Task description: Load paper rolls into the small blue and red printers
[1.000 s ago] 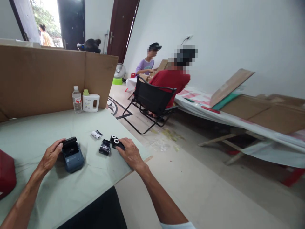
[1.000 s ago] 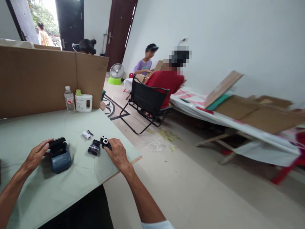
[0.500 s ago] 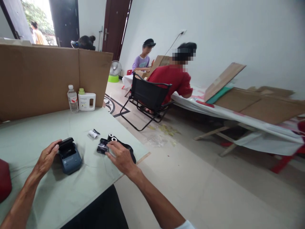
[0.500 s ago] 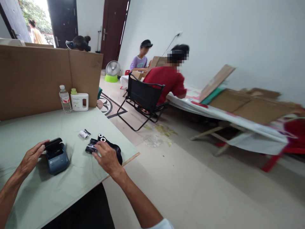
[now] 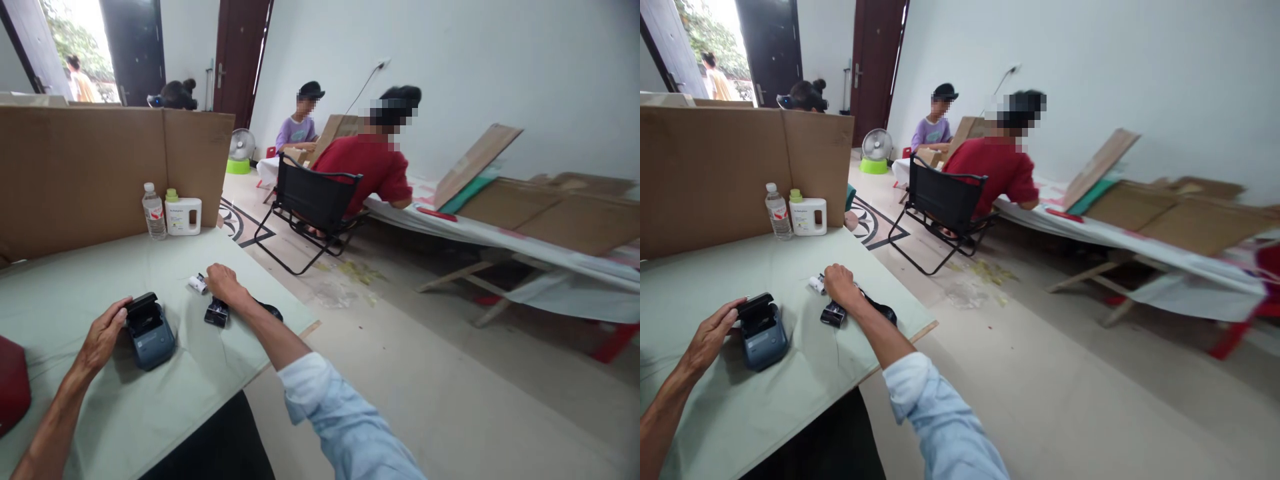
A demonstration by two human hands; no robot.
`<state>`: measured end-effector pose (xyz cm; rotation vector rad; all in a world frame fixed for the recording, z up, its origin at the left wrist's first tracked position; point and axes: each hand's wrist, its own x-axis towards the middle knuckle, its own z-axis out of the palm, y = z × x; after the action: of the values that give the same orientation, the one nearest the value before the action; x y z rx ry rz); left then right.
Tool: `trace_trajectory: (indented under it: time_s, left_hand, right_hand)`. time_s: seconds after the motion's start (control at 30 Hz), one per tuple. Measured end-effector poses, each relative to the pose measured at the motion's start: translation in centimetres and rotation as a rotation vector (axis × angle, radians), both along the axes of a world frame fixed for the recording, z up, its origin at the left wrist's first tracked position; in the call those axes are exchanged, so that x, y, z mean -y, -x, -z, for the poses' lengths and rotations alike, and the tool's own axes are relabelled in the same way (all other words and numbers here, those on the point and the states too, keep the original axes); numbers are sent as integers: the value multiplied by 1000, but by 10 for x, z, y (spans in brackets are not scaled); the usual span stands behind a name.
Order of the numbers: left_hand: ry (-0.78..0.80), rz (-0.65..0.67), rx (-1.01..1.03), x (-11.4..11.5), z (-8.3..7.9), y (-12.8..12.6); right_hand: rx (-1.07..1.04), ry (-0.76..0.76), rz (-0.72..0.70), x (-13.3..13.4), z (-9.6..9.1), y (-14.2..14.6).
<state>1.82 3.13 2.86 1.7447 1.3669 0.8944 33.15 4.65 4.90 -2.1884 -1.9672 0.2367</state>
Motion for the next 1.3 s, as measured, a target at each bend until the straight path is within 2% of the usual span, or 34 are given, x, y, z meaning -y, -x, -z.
trace_trajectory:
  time_s: [0.1, 0.23, 0.4, 0.63, 0.9, 1.07, 1.3]
  left_hand:
    - [-14, -1, -3, 1, 0, 0]
    - [-37, 17, 6, 3, 1, -1]
    - [-73, 30, 23, 4, 3, -3]
    - [-77, 46, 27, 5, 7, -3]
    - [-85, 44, 24, 6, 10, -3]
    - [-67, 48, 14, 7, 9, -4]
    - [-58, 57, 8, 8, 8, -5]
  right_hand:
    - [-8, 75, 22, -27, 8, 2]
    - [-55, 93, 32, -39, 18, 6]
    - [-175, 39, 7, -34, 23, 3]
    - [-476, -30, -62, -36, 30, -2]
    - [-728, 21, -53, -40, 38, -4]
    - [-794, 82, -69, -37, 39, -2]
    - [-799, 25, -130, -22, 34, -2]
